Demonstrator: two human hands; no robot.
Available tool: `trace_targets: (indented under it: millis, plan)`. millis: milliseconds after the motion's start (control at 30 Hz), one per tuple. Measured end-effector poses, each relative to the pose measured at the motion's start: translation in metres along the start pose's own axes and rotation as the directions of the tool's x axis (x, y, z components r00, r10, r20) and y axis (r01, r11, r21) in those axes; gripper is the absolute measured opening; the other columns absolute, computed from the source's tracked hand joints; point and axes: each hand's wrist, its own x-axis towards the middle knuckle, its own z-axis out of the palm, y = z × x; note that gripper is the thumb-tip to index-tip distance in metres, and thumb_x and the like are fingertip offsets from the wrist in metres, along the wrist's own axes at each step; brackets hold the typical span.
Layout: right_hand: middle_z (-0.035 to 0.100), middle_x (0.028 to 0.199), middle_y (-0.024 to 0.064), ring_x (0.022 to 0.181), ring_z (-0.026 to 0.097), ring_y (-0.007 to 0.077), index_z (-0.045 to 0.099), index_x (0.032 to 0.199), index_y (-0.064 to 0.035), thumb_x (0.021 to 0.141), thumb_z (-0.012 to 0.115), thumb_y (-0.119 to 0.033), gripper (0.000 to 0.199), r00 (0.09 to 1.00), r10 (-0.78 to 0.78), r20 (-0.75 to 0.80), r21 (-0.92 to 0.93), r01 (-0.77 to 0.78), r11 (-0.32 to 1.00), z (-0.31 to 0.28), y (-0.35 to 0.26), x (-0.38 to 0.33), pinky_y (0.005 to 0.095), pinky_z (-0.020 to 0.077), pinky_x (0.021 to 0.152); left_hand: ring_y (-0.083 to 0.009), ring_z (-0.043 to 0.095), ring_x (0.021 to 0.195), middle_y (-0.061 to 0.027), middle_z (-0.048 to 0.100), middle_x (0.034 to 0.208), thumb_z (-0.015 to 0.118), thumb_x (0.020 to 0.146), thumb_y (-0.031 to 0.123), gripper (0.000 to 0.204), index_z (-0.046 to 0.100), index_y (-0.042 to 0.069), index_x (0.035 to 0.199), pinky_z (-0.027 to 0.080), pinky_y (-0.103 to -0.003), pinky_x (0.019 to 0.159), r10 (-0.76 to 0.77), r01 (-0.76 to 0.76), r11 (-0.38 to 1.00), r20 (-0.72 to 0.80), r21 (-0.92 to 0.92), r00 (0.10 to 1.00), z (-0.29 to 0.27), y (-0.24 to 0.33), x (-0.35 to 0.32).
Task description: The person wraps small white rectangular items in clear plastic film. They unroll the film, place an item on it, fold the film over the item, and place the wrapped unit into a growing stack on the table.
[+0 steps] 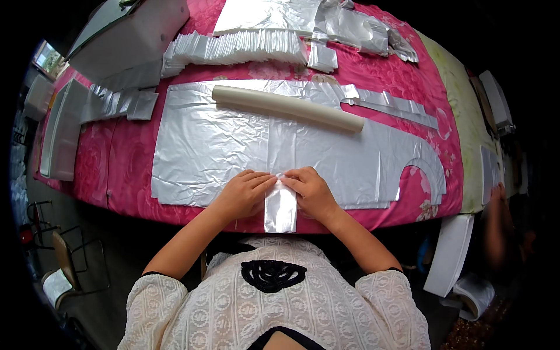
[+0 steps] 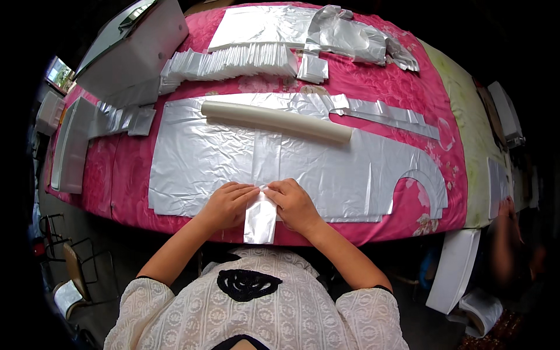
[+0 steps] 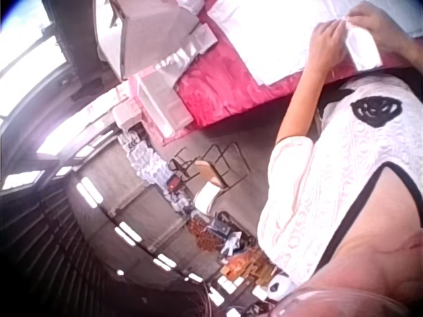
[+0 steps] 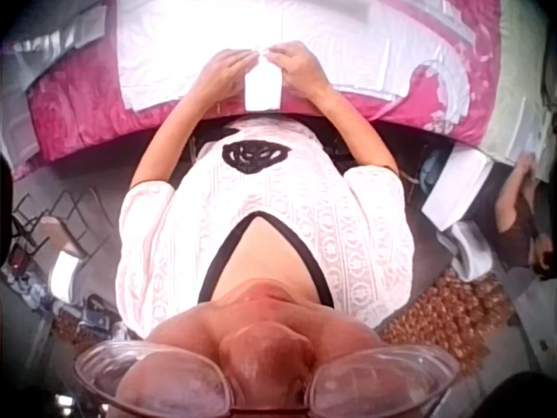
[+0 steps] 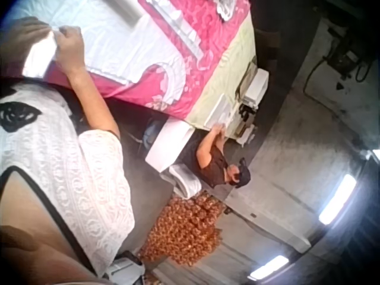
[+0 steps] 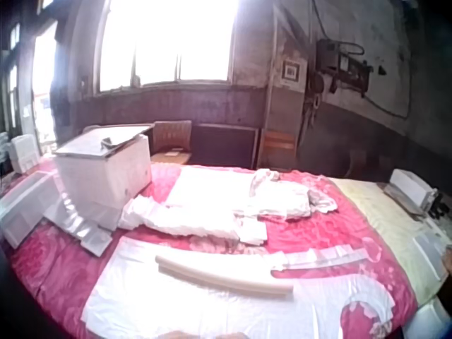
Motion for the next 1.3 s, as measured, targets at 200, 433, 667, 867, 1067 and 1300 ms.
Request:
trace_targets:
  millis: [200, 433, 667, 867, 1067, 1300]
  plan:
    - [0.063, 0.069, 0.0088, 0.062, 0.060, 0.0202, 0.066, 0.083, -0.0020, 0.080, 0.060, -0.012, 0.012, 0.909, 0.386, 0.154, 0.261, -0.415, 0.872, -0.013, 0.009, 0.023, 0.0309, 0.0482, 0.062, -0.0291, 0.063, 0.084, -0.0154, 0.064, 0.097, 0.053, 0.083, 0.012, 0.035, 0.054, -0.004, 0.114, 0.048, -0.038, 0.078, -0.487, 0.477, 0.791, 0.078, -0.383, 0.870, -0.013, 0.009, 0.018]
    - [0.062, 0.061, 0.0082, 0.050, 0.059, 0.0109, 0.064, 0.074, 0.0043, 0.084, 0.060, -0.019, 0.026, 0.550, 0.694, 0.464, 0.295, -0.835, 0.465, -0.025, 0.018, 0.059, 0.0241, 0.0438, 0.049, -0.0351, 0.033, 0.129, -0.0217, 0.029, 0.142, 0.049, 0.089, 0.022, 0.063, 0.020, -0.004, 0.139, 0.027, -0.041, 0.105, -0.390, 0.359, 0.905, -0.105, -0.229, 0.915, 0.001, 0.008, 0.024]
    - [0.062, 0.062, 0.0093, 0.057, 0.062, 0.0146, 0.063, 0.079, 0.0026, 0.079, 0.064, -0.020, 0.023, 0.566, 0.695, 0.444, 0.231, -0.822, 0.521, -0.020, 0.022, 0.059, 0.0257, 0.0466, 0.053, -0.0333, 0.019, 0.136, -0.0227, 0.020, 0.145, 0.051, 0.084, 0.039, 0.076, 0.021, -0.006, 0.138, 0.015, -0.044, 0.110, -0.345, 0.318, 0.922, 0.098, 0.220, 0.933, 0.030, 0.024, 0.020]
    - [0.053, 0.119, 0.0179, 0.108, 0.053, 0.0279, 0.054, 0.110, 0.0034, 0.072, 0.069, -0.019, 0.046, 0.950, 0.311, 0.000, -0.219, -0.304, 0.927, -0.015, 0.010, 0.034, 0.0362, 0.0433, 0.088, -0.0326, 0.025, 0.134, -0.0222, 0.028, 0.142, 0.055, 0.081, 0.039, 0.075, 0.028, -0.006, 0.135, 0.018, -0.043, 0.109, -0.356, 0.335, 0.918, 0.070, 0.212, 0.932, 0.029, 0.023, 0.023]
    - [0.048, 0.128, 0.0161, 0.119, 0.044, 0.0303, 0.052, 0.118, 0.0024, 0.074, 0.061, -0.008, 0.046, 0.963, -0.160, 0.217, -0.203, 0.205, 0.957, -0.027, 0.033, 0.047, 0.0366, 0.0337, 0.103, -0.0326, 0.045, 0.116, -0.0204, 0.046, 0.126, 0.064, 0.071, 0.023, 0.067, 0.039, -0.006, 0.127, 0.034, -0.040, 0.100, -0.317, 0.315, 0.943, 0.000, 0.104, 0.948, 0.011, 0.009, 0.036]
    - [0.054, 0.120, 0.0148, 0.113, 0.049, 0.0297, 0.056, 0.111, 0.0024, 0.070, 0.056, 0.001, 0.041, 0.976, -0.136, 0.171, -0.146, 0.161, 0.976, -0.021, 0.048, 0.052, 0.0368, 0.0395, 0.098, -0.0293, 0.051, 0.109, -0.0176, 0.052, 0.121, 0.060, 0.068, 0.006, 0.052, 0.048, -0.005, 0.118, 0.041, -0.035, 0.094, -0.238, 0.235, 0.956, -0.005, 0.176, 0.971, 0.012, -0.001, 0.042]
